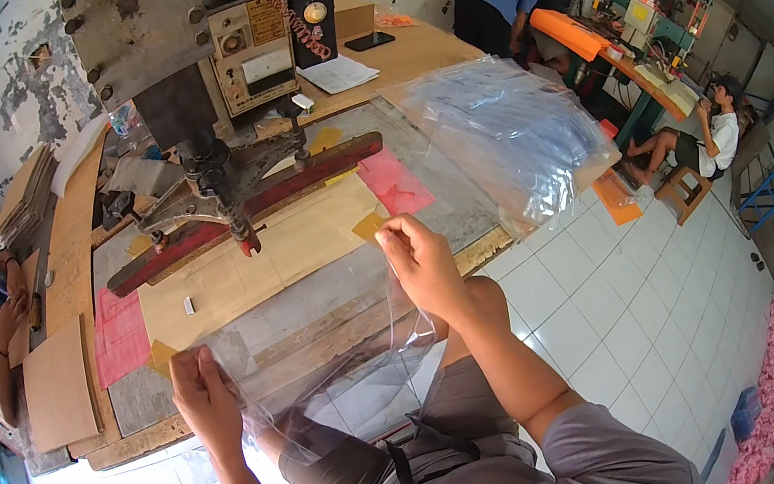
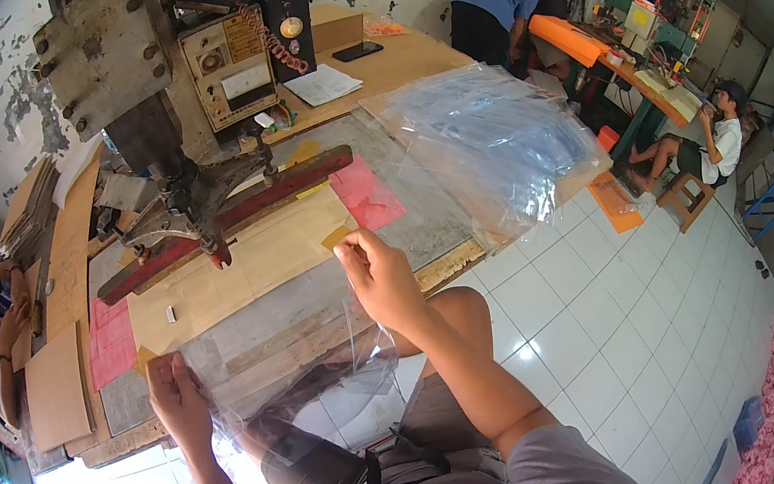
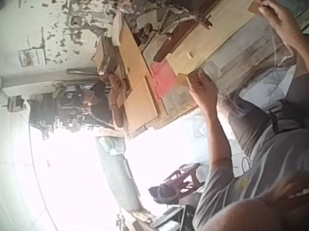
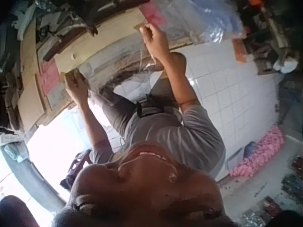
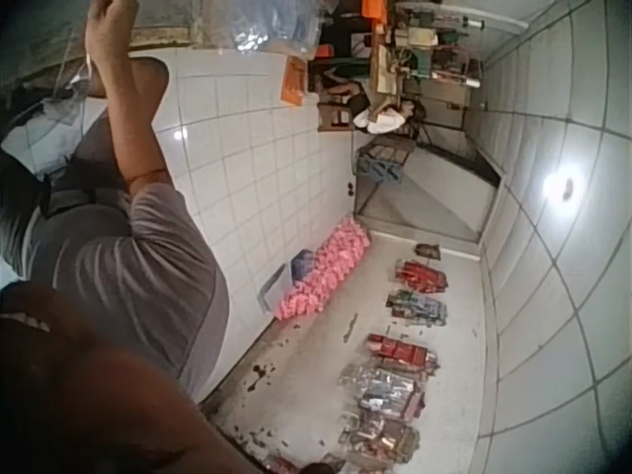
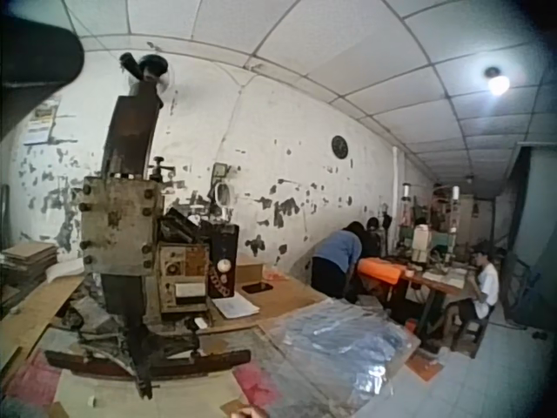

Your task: The person picks up a clear plastic sheet from the table, aligns it under a heat-sealing machine, and presses it down while checking the edges.

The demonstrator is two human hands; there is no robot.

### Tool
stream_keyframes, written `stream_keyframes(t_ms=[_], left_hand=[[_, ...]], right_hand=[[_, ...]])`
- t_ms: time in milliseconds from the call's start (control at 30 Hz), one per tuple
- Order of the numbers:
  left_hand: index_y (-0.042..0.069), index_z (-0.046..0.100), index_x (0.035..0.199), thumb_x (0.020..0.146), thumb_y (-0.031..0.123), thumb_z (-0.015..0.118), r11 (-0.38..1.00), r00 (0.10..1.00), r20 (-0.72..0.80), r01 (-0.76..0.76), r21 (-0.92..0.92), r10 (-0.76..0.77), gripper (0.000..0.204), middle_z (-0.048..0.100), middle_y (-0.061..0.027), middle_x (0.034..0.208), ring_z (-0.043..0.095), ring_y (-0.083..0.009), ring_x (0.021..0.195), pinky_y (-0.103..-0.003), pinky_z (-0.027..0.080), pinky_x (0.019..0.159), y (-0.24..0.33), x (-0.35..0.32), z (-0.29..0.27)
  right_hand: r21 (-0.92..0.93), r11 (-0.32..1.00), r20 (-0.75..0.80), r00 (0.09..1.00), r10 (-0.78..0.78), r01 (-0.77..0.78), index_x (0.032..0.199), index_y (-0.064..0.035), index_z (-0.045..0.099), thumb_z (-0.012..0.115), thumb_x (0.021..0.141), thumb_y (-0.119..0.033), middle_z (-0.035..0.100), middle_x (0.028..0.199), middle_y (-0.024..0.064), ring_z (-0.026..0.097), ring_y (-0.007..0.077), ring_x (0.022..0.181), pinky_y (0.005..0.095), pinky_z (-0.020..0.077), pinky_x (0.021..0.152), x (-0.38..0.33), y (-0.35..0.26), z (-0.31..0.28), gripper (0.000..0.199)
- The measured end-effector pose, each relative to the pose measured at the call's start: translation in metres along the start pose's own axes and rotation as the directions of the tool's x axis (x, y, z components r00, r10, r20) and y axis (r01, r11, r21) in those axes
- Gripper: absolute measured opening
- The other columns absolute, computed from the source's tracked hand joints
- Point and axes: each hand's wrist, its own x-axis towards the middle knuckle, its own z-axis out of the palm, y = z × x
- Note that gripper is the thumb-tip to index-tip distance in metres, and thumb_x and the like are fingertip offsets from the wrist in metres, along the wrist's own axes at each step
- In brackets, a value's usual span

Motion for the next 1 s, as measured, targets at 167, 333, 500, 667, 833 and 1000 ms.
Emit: stream_keyframes(t_ms=[167, 333, 500, 667, 833, 1000], left_hand=[[0.003, 0.054, 0.094, 0.109, 0.019, 0.058, 0.992, 0.980, 0.159, 0.121, 0.023, -0.123, 0.022, 0.052, 0.0003, 0.061, 0.046, -0.0060, 0.053, -0.026, 0.036, 0.050, 0.007, 0.018, 0.002], [0.005, 0.056, 0.096, 0.109, 0.020, 0.059, 0.990, 0.976, 0.179, 0.133, -0.052, -0.122, 0.020, 0.052, 0.0040, 0.066, 0.043, -0.0030, 0.054, -0.023, 0.033, 0.050, 0.000, 0.023, 0.004], [0.002, 0.060, 0.099, 0.107, 0.013, 0.063, 0.945, 0.982, 0.079, 0.188, -0.266, -0.173, 0.013, 0.056, 0.0060, 0.069, 0.041, -0.0006, 0.051, -0.021, 0.030, 0.045, -0.024, 0.013, -0.003], [0.000, 0.066, 0.102, 0.105, 0.014, 0.066, 0.917, 0.954, 0.106, 0.300, -0.262, -0.282, 0.014, 0.057, 0.0064, 0.066, 0.040, 0.0003, 0.050, -0.020, 0.028, 0.046, -0.015, 0.022, 0.011], [0.000, 0.069, 0.106, 0.105, 0.018, 0.067, 0.920, 0.954, 0.093, 0.299, -0.255, -0.284, 0.018, 0.056, 0.0076, 0.064, 0.039, 0.0007, 0.050, -0.020, 0.027, 0.047, -0.021, 0.019, 0.005], [-0.001, 0.070, 0.107, 0.105, 0.018, 0.067, 0.930, 0.954, 0.050, 0.299, -0.213, -0.295, 0.019, 0.056, 0.0081, 0.064, 0.039, 0.0007, 0.051, -0.020, 0.026, 0.047, -0.022, 0.019, 0.004]], right_hand=[[0.015, 0.997, 0.027, 0.996, 0.080, -0.080, 0.106, 0.0011, 0.064, 0.062, 0.107, -0.020, 0.059, 0.064, 0.0058, 0.053, 0.0125, 0.055, 0.0336, 0.0426, 0.053, 0.013, 0.022, 0.006, 0.022], [0.069, 0.994, 0.020, 0.996, 0.088, -0.090, 0.106, 0.0005, 0.064, 0.062, 0.107, -0.020, 0.058, 0.066, 0.0025, 0.051, 0.0081, 0.058, 0.0297, 0.0413, 0.053, 0.016, 0.028, 0.007, 0.021], [0.172, 0.971, 0.009, 0.986, 0.165, -0.164, 0.105, -0.0003, 0.064, 0.063, 0.107, -0.020, 0.055, 0.069, -0.0029, 0.048, 0.0044, 0.060, 0.0259, 0.0393, 0.053, 0.009, 0.011, 0.020, 0.020], [0.213, 0.954, -0.036, 0.974, 0.223, -0.211, 0.104, -0.0019, 0.065, 0.062, 0.108, -0.020, 0.055, 0.071, -0.0055, 0.045, 0.0025, 0.058, 0.0228, 0.0376, 0.052, 0.008, 0.018, 0.009, 0.019], [0.207, 0.955, -0.036, 0.974, 0.223, -0.211, 0.103, -0.0015, 0.065, 0.062, 0.108, -0.021, 0.056, 0.072, -0.0042, 0.046, 0.0026, 0.059, 0.0223, 0.0388, 0.053, 0.010, 0.016, 0.015, 0.020], [0.214, 0.950, -0.010, 0.972, 0.237, -0.229, 0.104, -0.0009, 0.065, 0.062, 0.108, -0.022, 0.058, 0.074, -0.0040, 0.048, 0.0026, 0.059, 0.0217, 0.0389, 0.053, 0.015, 0.014, 0.016, 0.021]])
